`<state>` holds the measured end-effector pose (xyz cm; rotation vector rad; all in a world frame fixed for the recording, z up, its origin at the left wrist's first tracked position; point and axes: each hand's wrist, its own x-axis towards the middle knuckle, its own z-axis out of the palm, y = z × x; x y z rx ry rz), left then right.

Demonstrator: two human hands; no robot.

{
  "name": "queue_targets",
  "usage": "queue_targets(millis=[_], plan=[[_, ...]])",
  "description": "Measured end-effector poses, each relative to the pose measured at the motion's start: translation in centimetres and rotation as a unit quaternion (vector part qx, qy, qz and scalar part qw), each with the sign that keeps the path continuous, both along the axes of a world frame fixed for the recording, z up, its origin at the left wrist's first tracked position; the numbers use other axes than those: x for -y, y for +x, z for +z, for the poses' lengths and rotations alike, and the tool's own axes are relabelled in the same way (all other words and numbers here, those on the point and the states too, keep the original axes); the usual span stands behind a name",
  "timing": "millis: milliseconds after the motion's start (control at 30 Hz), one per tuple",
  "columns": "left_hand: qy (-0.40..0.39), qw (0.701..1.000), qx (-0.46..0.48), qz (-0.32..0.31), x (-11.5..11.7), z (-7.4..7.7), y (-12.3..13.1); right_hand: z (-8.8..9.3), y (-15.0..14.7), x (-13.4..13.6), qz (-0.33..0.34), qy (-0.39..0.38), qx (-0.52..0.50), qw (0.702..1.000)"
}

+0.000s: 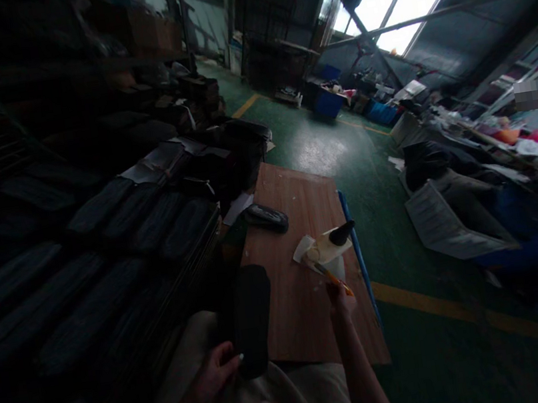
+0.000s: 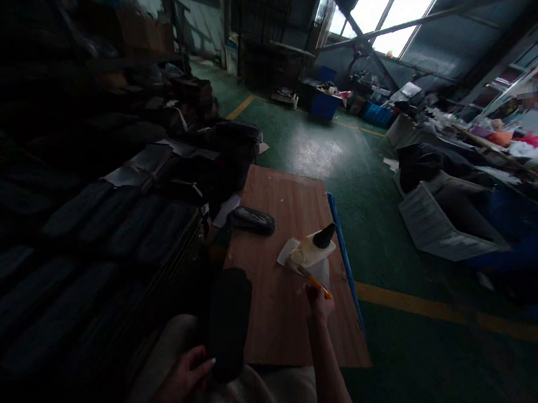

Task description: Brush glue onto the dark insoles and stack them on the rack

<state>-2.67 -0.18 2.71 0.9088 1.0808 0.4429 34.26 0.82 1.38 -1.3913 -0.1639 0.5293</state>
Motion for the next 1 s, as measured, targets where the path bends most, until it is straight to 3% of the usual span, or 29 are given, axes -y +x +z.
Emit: queue_targets(millis=[133, 333, 467, 733, 1000], plan=[[-0.005, 1.0, 0.005, 0.003, -0.1, -0.7, 0.0, 2.5, -2.9, 2.2, 0.009, -0.014, 0.018, 1.0], [-0.014, 1.0, -0.016, -0.008, -0.9, -1.6, 0.2, 8.2, -8.6, 2.9, 0.173, -0.016, 0.089, 0.981], [-0.027, 0.999, -0.033, 0.008, -1.4, -1.3, 0.4, 10.4, -11.3, 2.3, 0.269, -0.026, 0.171, 0.948], [-0.041, 0.998, -0.026, 0.04, -1.4, -1.0, 0.6, 10.3, -13.3, -0.3, 0.409, -0.079, 0.362, 0.834], [-0.046, 0.997, -0.004, 0.056, -1.4, -1.3, 0.7, 10.6, -13.5, -3.0, 0.451, -0.124, 0.484, 0.74]])
